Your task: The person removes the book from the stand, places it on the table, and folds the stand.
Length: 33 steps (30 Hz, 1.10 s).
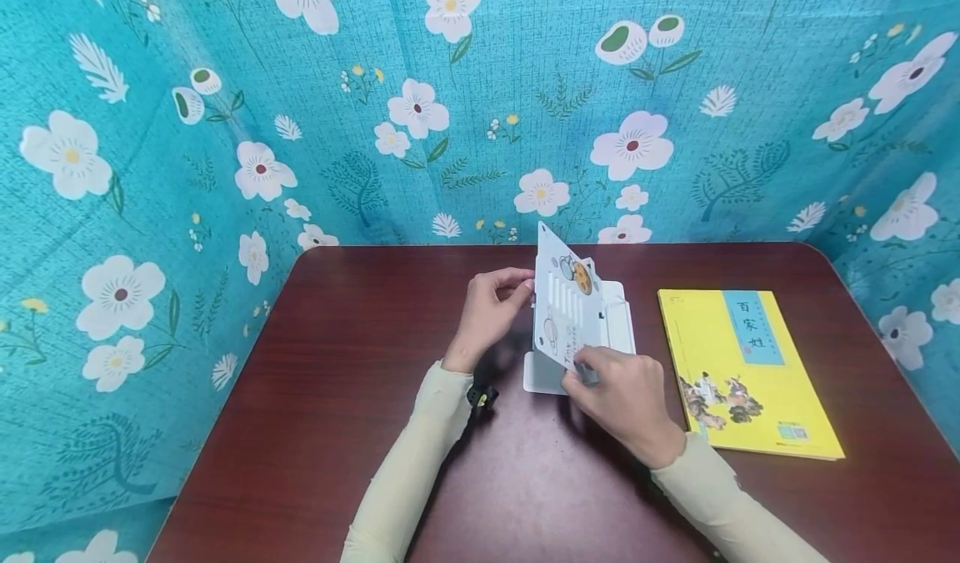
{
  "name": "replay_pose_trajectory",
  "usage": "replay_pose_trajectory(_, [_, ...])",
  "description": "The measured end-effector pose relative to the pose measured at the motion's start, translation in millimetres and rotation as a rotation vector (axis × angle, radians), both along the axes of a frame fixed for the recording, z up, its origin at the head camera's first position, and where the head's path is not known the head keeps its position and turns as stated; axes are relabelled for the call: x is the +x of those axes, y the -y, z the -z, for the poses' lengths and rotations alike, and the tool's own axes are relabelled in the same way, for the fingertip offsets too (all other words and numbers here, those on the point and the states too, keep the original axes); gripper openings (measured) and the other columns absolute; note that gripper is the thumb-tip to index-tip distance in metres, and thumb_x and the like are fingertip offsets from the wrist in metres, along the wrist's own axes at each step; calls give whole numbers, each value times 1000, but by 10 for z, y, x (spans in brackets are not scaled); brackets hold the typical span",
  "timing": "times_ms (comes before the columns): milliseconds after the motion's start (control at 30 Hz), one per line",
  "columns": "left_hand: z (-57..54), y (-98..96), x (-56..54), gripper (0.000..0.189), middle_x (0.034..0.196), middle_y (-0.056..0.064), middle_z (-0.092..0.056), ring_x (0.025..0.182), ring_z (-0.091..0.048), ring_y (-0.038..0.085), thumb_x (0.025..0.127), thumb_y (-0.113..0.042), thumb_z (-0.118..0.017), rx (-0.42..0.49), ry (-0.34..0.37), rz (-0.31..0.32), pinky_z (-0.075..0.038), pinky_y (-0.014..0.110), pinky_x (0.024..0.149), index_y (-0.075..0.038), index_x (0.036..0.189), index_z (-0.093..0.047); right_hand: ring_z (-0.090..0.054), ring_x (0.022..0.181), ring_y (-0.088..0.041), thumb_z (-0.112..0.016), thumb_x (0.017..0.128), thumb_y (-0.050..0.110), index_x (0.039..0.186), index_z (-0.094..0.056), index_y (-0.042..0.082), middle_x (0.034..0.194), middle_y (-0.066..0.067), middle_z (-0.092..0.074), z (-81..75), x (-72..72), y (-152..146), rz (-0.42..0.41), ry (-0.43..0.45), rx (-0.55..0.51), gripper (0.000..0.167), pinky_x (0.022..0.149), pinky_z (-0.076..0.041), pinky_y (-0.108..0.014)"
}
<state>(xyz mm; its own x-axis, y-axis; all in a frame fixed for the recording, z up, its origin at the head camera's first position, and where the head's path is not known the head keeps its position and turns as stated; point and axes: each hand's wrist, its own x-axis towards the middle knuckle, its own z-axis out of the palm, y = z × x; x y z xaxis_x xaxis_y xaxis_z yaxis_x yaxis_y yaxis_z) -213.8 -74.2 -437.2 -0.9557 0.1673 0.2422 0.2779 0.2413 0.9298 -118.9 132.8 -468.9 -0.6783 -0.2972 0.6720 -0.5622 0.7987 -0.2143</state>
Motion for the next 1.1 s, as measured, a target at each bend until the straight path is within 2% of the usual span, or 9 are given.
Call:
replay_pose_trajectory(133, [-9,17,0,22,100,28,-77,90,-74,50,102,-5,-64,70,58,-7,-65,53,84,8,117,-74,-25,46,-1,-75,74,19,72,-69,14,53,6,-59,10,-9,28,5,-12,32,8,42,-14,-17])
replay_pose_trajectory(200, [-12,30,4,23,100,28,-77,91,-74,51,102,-6,-64,90,80,-18,-63,57,84,8,117,-74,-22,47,-2,-75,74,19,71,-69,14,51,7,-54,18,-11,38,5,-16,44,9,42,-13,-17])
replay_pose_trajectory(267, [-13,47,8,22,99,26,-78,89,-76,46,101,-9,-65,65,82,-43,-65,52,81,6,115,-75,-21,47,-2,-76,73,19,70,-68,14,51,8,-53,27,-12,47,4,-18,55,10,42,-12,-17])
replay_pose_trajectory(400, [-17,86,16,21,98,22,-80,83,-79,37,98,-11,-70,3,75,-88,-66,35,69,3,112,-78,-19,48,-2,-78,73,19,69,-67,14,49,8,-49,44,-8,65,-5,-14,81,12,43,-10,-17])
replay_pose_trajectory(500, [-28,112,20,20,97,23,-80,81,-79,40,96,-9,-71,-12,88,-111,-64,29,64,4,109,-78,-22,47,-3,-78,73,19,70,-67,14,49,7,-51,50,-6,86,-14,-2,105,12,43,-12,-17])
replay_pose_trajectory(733, [-33,165,19,18,92,18,-81,76,-80,29,92,-11,-72,-154,104,-185,-62,26,62,2,103,-80,-34,47,-7,-81,77,21,76,-69,14,56,5,-59,56,-2,140,-33,19,154,14,40,-22,-21])
replay_pose_trajectory(833, [-25,195,12,17,91,16,-81,77,-80,29,92,-11,-72,-218,111,-201,-61,26,63,1,101,-80,-40,46,-8,-83,77,21,78,-69,15,58,4,-62,63,-1,163,-43,19,175,15,39,-24,-22])
replay_pose_trajectory(1000, [-19,255,-3,15,90,14,-81,74,-78,22,92,-12,-72,-313,115,-217,-59,27,64,-2,99,-81,-57,50,-14,-88,77,21,81,-70,15,65,2,-68,79,-1,189,-57,29,188,18,39,-36,-27])
replay_pose_trajectory(1100, [-18,294,-13,14,89,14,-81,69,-76,17,92,-11,-72,-344,144,-221,-58,27,63,-2,99,-81,-64,56,-17,-90,78,21,83,-72,15,72,1,-72,82,-4,204,-67,54,195,19,41,-44,-31])
